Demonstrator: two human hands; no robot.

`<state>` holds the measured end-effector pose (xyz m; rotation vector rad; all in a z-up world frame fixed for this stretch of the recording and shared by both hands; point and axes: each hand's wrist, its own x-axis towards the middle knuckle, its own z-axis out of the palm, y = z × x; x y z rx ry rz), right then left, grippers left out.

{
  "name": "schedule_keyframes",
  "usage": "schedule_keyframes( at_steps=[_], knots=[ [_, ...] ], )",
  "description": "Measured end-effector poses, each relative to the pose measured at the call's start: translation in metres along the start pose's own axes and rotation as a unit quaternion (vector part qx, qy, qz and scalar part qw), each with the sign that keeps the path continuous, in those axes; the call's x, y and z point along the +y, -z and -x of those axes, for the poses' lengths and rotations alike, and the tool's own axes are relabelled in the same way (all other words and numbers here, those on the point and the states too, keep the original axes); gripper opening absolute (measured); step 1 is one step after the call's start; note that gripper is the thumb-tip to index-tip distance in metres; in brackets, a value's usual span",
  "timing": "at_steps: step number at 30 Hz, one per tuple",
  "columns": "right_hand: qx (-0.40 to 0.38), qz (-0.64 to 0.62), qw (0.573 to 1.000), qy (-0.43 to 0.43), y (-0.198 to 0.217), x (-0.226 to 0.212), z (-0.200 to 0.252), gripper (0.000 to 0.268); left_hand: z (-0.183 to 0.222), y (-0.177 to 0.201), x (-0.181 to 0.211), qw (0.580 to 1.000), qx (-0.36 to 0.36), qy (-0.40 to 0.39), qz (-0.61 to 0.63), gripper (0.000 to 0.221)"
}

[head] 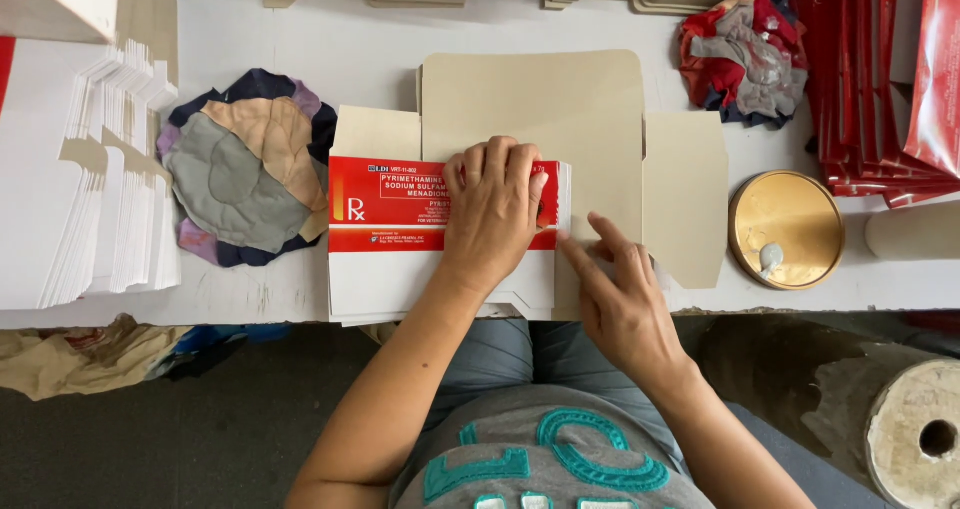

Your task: The recorder is manually folding and stacking cardboard medication boxes at a packing table.

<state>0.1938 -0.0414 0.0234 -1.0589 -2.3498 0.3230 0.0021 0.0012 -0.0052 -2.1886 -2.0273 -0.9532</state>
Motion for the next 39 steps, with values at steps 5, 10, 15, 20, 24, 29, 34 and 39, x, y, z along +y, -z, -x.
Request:
schedule_keyframes(
  at_steps=[5, 10, 15, 20, 24, 29, 34, 39],
  knots=[
    [0.002, -0.001, 1.0, 0.022, 0.001, 0.002, 0.005, 0.059, -0.001, 0.005, 0.001, 1.0, 0.015, 0.006, 0.026, 0.018],
    [0.074, -0.004, 0.995, -0.068, 0.03, 0.022, 0.007, 0.048, 0.0, 0.001, -0.002, 1.0, 0.019, 0.001, 0.023, 0.018],
    [0.095, 0.002, 0.966, -0.24, 0.066, 0.042, -0.002, 0.057, 0.0, -0.001, -0.003, 0.999, 0.023, 0.001, 0.028, 0.018],
    [0.071, -0.101, 0.976, -0.179, 0.065, 0.008, -0.017, 0.062, 0.002, -0.003, -0.002, 0.999, 0.02, 0.013, 0.035, 0.013],
    [-0.039, -0.094, 0.972, -0.214, 0.01, 0.026, -0.042, 0.062, 0.001, -0.004, -0.004, 1.0, 0.009, 0.009, 0.018, 0.014],
    [-0.007, 0.048, 0.998, 0.043, -0.009, 0.04, -0.046, 0.062, 0.002, 0.005, -0.002, 0.999, 0.027, -0.003, 0.046, 0.02],
    [-0.04, 0.021, 0.999, 0.017, -0.014, 0.051, -0.045, 0.063, 0.001, 0.003, -0.004, 0.999, 0.014, 0.005, 0.048, 0.02],
    [-0.038, 0.016, 0.999, 0.01, -0.011, 0.042, -0.042, 0.106, 0.002, 0.001, -0.004, 0.999, 0.021, 0.0, 0.044, 0.021]
  ],
)
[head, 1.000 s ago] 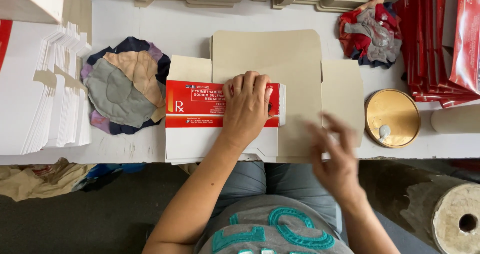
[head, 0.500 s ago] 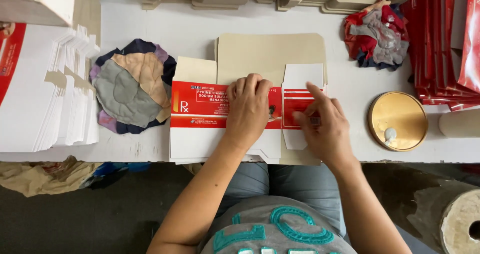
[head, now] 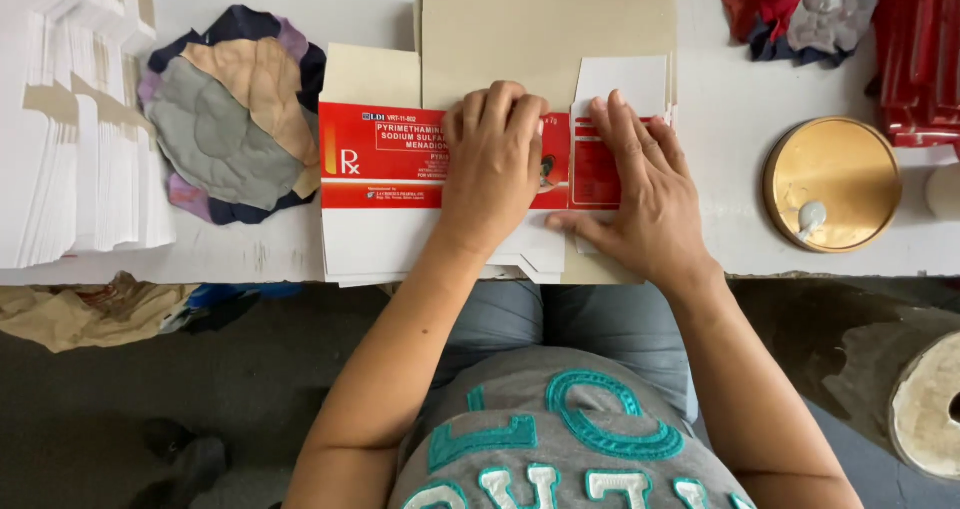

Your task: The recorder is manually folding and stacking cardboard medication boxes at a packing table.

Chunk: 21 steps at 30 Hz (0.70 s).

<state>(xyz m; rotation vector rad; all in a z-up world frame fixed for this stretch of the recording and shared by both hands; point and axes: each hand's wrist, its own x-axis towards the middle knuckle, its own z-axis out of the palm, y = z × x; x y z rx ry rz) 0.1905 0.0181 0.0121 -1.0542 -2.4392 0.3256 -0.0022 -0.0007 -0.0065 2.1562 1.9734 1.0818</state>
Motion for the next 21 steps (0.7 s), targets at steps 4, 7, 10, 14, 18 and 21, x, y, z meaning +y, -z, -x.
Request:
schedule_keyframes(
  at_steps=[4, 7, 10, 14, 18, 21],
  knots=[
    [-0.02, 0.026, 0.999, -0.013, -0.0014, 0.0011, 0.0039, 0.13, 0.0029, -0.0018, -0.0012, 1.0, -0.002, -0.006, 0.0, 0.021],
    [-0.019, 0.038, 0.999, -0.014, -0.0027, 0.0031, 0.0033, 0.131, 0.0016, -0.0033, -0.0014, 1.0, -0.003, -0.008, -0.001, 0.018],
    [-0.017, 0.025, 0.999, -0.015, -0.0048, 0.002, 0.0034, 0.131, 0.0029, -0.004, -0.0017, 1.0, -0.002, -0.003, -0.01, 0.017],
    [-0.02, 0.051, 0.998, -0.014, -0.0035, 0.0015, 0.0031, 0.13, 0.0021, -0.0022, 0.0012, 1.0, -0.003, 0.004, -0.011, 0.018],
    [-0.016, 0.033, 0.999, -0.012, -0.0045, 0.0033, 0.0041, 0.131, 0.0015, -0.003, 0.0019, 1.0, -0.001, 0.006, -0.02, 0.015],
    [-0.02, 0.033, 0.999, -0.02, -0.0031, 0.0007, 0.0034, 0.13, 0.0014, -0.0029, 0.003, 0.999, -0.005, 0.016, -0.028, 0.013]
  ],
)
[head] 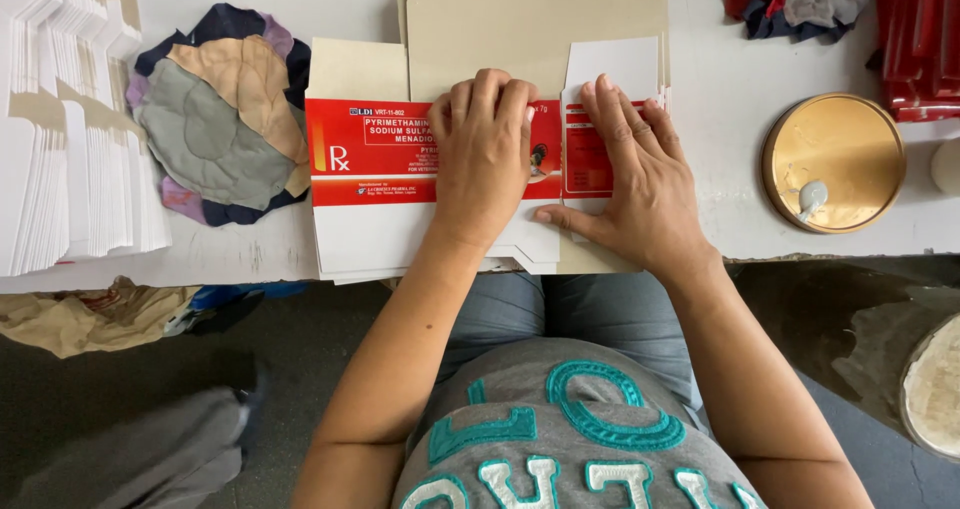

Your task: The recorder is manually folding and stacking cardboard medication boxes at a packing table.

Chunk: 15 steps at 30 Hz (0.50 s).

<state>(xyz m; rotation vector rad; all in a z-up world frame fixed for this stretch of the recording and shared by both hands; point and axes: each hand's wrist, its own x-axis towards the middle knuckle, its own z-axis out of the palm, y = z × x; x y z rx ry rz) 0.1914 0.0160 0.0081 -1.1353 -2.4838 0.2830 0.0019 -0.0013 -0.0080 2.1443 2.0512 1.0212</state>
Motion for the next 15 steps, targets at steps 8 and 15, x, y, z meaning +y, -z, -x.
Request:
schedule_keyframes(
  at_steps=[8, 15],
  knots=[
    [0.011, -0.005, 1.0, 0.005, -0.0023, 0.003, 0.001, 0.128, -0.0018, -0.0002, -0.0001, 1.0, 0.014, 0.003, -0.013, 0.016],
    [0.013, 0.004, 1.0, 0.009, -0.0025, 0.0024, 0.0009, 0.129, -0.0011, 0.0015, 0.0015, 1.0, 0.011, 0.009, -0.009, 0.013]
  ],
)
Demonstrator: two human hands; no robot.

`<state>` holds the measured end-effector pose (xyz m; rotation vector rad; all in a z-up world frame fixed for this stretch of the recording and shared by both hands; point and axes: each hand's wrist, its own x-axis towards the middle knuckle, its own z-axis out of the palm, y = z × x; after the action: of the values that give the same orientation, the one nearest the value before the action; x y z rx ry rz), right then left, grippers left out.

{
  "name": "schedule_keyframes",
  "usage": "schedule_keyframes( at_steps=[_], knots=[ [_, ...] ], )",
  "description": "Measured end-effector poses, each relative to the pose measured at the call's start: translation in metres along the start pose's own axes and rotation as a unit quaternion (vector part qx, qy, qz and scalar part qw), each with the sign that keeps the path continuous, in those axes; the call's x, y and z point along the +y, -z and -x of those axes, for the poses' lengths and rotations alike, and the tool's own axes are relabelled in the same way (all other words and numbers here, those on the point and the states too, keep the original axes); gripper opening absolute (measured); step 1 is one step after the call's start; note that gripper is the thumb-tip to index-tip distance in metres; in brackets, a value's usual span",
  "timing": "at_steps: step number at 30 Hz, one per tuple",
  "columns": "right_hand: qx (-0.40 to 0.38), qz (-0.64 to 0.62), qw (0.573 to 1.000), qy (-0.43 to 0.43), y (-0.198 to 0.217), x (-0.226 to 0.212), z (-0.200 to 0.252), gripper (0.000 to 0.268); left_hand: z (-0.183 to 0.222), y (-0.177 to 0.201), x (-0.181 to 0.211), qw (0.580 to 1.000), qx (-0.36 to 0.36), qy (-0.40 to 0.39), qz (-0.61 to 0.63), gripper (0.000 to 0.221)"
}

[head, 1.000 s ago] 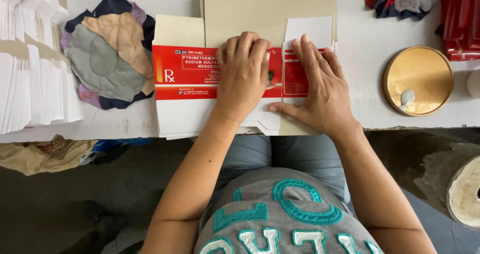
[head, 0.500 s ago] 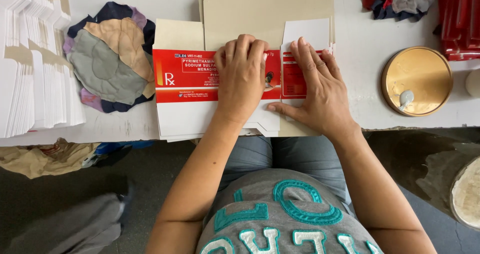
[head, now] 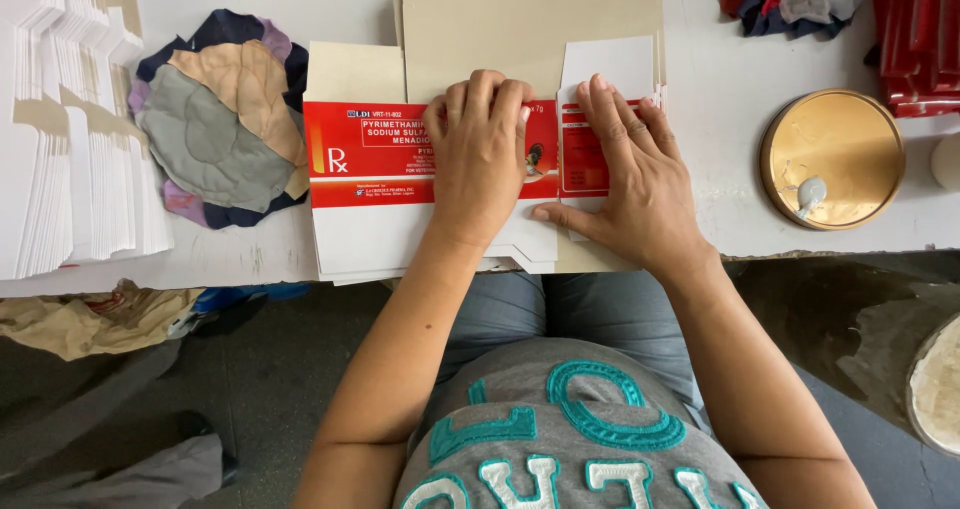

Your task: The recorder is manually folding and stacking cardboard medication boxes at a packing table.

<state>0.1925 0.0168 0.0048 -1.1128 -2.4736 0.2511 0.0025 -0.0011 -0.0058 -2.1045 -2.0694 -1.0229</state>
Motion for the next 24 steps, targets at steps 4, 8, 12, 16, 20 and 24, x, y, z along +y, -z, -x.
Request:
schedule_keyframes(
  at_steps=[4, 8, 12, 16, 20, 24],
  knots=[
    [0.003, -0.007, 1.0, -0.001, -0.001, 0.0, 0.0, 0.129, 0.0, -0.001, -0.001, 1.0, 0.0, 0.006, -0.006, 0.011],
    [0.001, -0.01, 1.0, -0.003, -0.002, 0.001, 0.0, 0.13, 0.001, -0.003, -0.002, 1.0, -0.006, 0.007, -0.014, 0.01],
    [0.009, -0.009, 1.0, -0.001, 0.004, -0.004, 0.0, 0.128, 0.0, 0.012, -0.01, 1.0, 0.013, 0.002, -0.01, 0.011],
    [0.013, -0.011, 1.0, 0.016, 0.004, 0.002, -0.005, 0.089, -0.012, 0.07, -0.068, 0.998, 0.03, 0.035, 0.048, 0.026],
    [0.023, -0.017, 1.0, 0.002, 0.008, -0.005, -0.002, 0.062, 0.003, 0.122, -0.154, 0.981, 0.082, 0.059, -0.164, 0.022],
    [0.029, -0.021, 0.999, -0.001, 0.007, -0.003, -0.005, 0.063, 0.016, 0.118, -0.19, 0.946, 0.081, 0.072, -0.305, 0.048]
  ],
)
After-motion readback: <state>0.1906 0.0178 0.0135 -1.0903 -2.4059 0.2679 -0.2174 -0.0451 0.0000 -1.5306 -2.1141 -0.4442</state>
